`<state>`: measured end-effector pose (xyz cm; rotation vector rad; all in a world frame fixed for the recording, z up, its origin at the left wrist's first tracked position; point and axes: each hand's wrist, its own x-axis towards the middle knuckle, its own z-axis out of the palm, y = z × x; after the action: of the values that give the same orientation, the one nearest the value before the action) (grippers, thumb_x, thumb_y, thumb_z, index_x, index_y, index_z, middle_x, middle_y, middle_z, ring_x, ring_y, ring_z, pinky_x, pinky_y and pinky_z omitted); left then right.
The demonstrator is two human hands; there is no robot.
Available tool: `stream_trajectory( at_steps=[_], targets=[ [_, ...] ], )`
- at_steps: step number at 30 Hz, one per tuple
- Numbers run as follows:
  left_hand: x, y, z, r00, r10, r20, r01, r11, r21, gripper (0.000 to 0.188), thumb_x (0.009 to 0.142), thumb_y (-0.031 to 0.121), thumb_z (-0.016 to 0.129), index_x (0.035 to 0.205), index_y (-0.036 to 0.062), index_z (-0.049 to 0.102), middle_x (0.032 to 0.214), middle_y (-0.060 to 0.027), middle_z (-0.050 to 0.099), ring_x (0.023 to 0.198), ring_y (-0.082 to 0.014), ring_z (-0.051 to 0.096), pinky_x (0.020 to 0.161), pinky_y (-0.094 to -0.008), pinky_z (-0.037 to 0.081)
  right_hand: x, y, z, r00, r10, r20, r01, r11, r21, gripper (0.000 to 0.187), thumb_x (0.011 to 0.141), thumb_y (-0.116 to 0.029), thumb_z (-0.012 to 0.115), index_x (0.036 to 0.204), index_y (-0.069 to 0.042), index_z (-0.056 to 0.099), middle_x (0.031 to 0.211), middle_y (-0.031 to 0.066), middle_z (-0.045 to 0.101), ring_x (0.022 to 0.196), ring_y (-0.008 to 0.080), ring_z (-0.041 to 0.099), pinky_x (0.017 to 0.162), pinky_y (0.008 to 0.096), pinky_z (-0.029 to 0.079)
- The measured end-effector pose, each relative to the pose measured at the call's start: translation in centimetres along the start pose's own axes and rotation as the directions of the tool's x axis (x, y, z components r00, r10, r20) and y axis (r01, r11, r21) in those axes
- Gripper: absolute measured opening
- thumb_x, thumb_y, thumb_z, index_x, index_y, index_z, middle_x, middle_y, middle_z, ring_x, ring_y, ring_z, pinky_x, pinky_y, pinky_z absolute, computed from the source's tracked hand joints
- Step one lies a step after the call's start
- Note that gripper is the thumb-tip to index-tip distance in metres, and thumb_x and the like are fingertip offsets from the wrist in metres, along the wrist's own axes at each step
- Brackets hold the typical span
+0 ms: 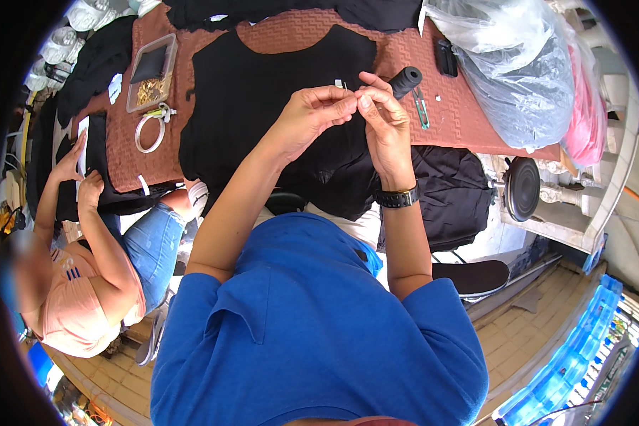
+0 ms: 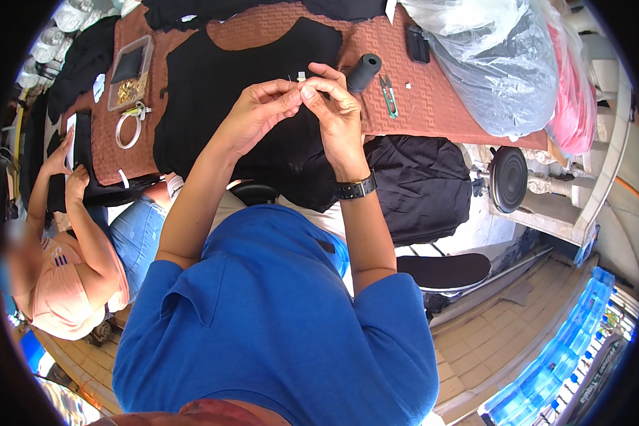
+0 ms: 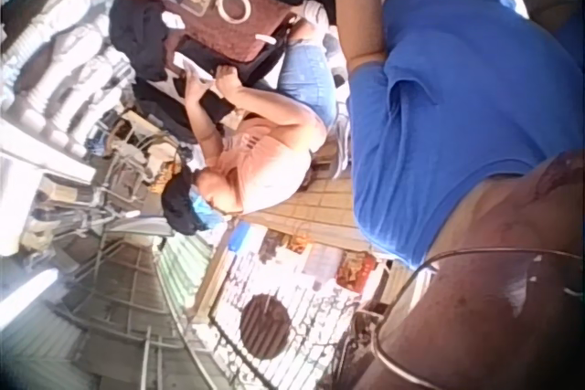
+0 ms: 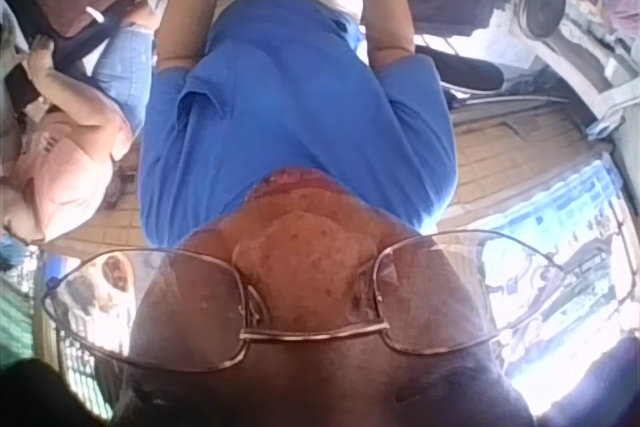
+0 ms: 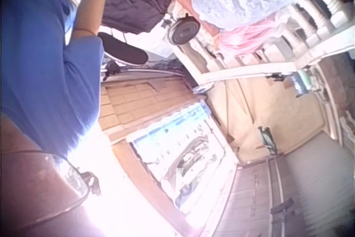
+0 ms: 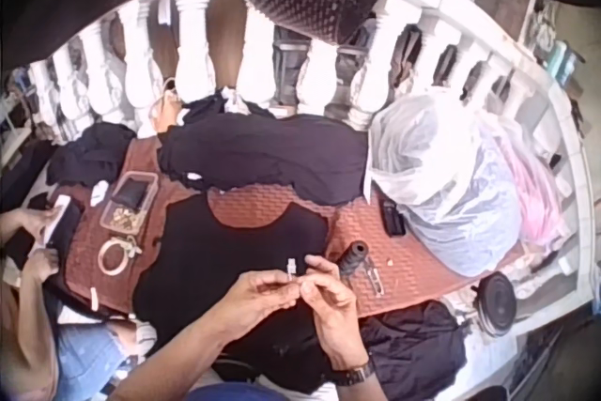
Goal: The person sews a small white label onto a black garment by hand using a needle and thread.
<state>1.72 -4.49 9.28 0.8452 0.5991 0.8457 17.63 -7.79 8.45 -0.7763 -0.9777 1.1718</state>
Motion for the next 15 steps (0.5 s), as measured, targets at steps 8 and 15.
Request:
stream_trajectory(
  at_steps=[8, 15],
  targets=[
    [0.0, 0.5, 0.1, 0.912, 0.382, -0.152, -0.296, 0.867, 0.401, 0.01, 0.091, 0.007, 0.07, 0.099, 0.0014, 0.072, 0.1, -0.0052, 0.068, 0.097, -0.0115, 0.063, 0.091, -0.0252, 0.052, 3.1, -1.0, -10.0, 0.877, -0.34, -0.338, -0.163, 0.452, -0.877, 0.023, 0.087, -0.022, 0.075, 0.099, -0.003, 0.067, 0.103, 0.0151, 0.064, 0.103, 0.0265, 0.058, 0.092, 0.0405, 0.045],
    [0.9, 0.8, -0.1, 0.944, 0.318, -0.087, -0.272, 0.9, 0.341, 0.009, 0.094, 0.008, 0.064, 0.095, 0.0008, 0.07, 0.109, -0.0113, 0.07, 0.104, -0.0156, 0.065, 0.098, -0.0302, 0.049, 3.2, 4.6, -19.0, 0.943, -0.292, -0.161, -0.151, 0.056, -0.987, 0.032, 0.079, -0.026, 0.079, 0.097, -0.003, 0.067, 0.087, 0.0204, 0.065, 0.084, 0.0384, 0.062, 0.078, 0.0468, 0.048]
  ],
)
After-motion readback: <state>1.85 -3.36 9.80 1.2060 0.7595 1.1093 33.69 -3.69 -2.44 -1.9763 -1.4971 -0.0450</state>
